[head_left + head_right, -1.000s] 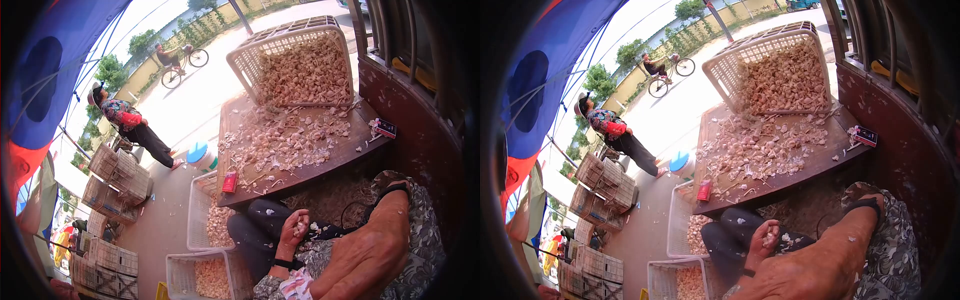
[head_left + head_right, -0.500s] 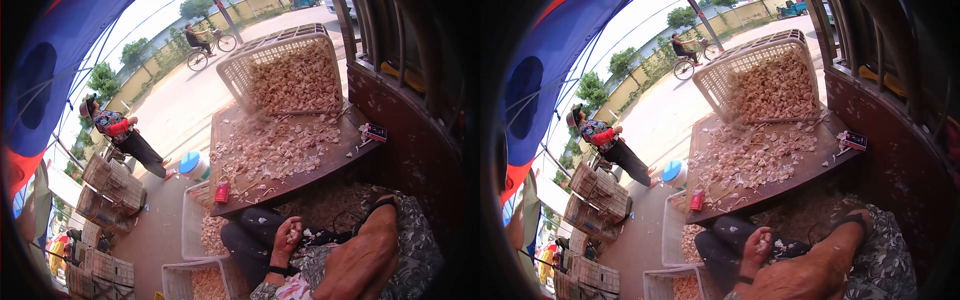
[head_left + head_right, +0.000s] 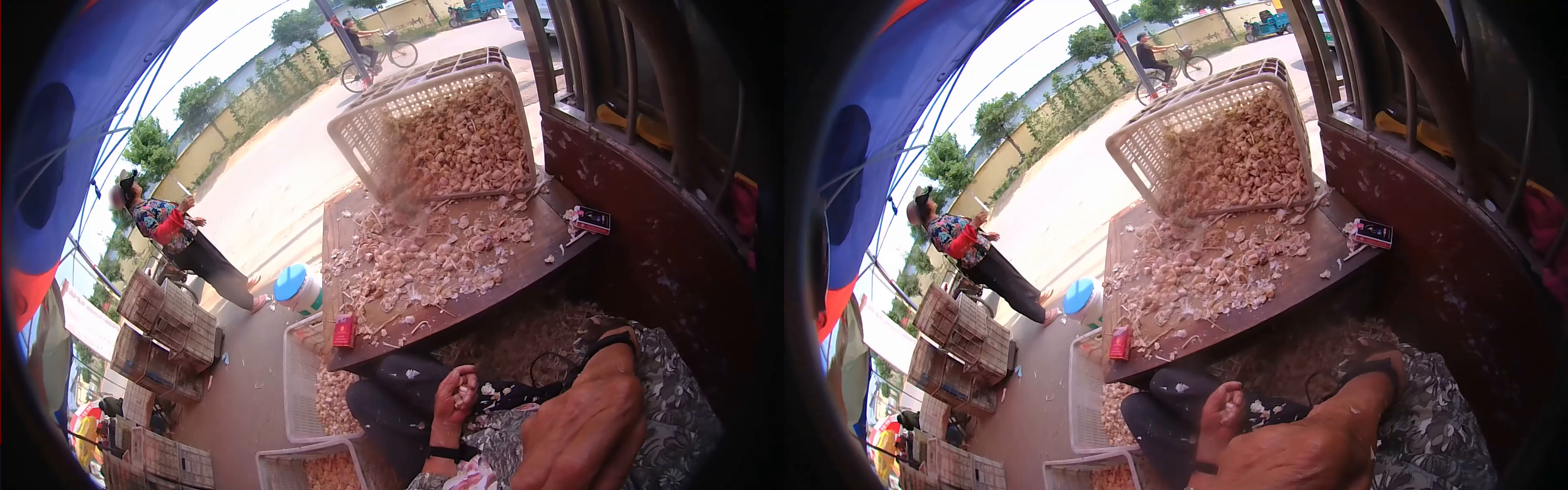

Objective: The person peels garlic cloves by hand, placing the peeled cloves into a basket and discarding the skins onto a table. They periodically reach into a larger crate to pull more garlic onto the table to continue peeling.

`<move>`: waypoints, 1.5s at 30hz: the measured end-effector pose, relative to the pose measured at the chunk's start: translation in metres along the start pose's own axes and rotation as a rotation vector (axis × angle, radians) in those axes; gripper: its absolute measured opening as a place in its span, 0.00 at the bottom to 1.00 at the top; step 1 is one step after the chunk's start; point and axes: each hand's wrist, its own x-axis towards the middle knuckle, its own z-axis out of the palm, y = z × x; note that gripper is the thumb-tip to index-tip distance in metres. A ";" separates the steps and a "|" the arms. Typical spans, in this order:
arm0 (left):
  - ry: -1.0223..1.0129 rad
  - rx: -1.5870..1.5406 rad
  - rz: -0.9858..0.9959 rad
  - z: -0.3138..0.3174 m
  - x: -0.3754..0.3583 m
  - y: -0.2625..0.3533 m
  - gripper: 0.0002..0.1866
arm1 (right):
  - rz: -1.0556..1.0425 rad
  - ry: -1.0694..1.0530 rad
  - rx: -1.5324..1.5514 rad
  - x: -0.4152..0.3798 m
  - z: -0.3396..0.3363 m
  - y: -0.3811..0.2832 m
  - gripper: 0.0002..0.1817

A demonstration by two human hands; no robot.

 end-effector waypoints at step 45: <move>0.347 0.428 0.289 0.064 -0.001 -0.009 0.12 | 0.831 0.495 -0.808 -0.153 -0.011 0.155 0.12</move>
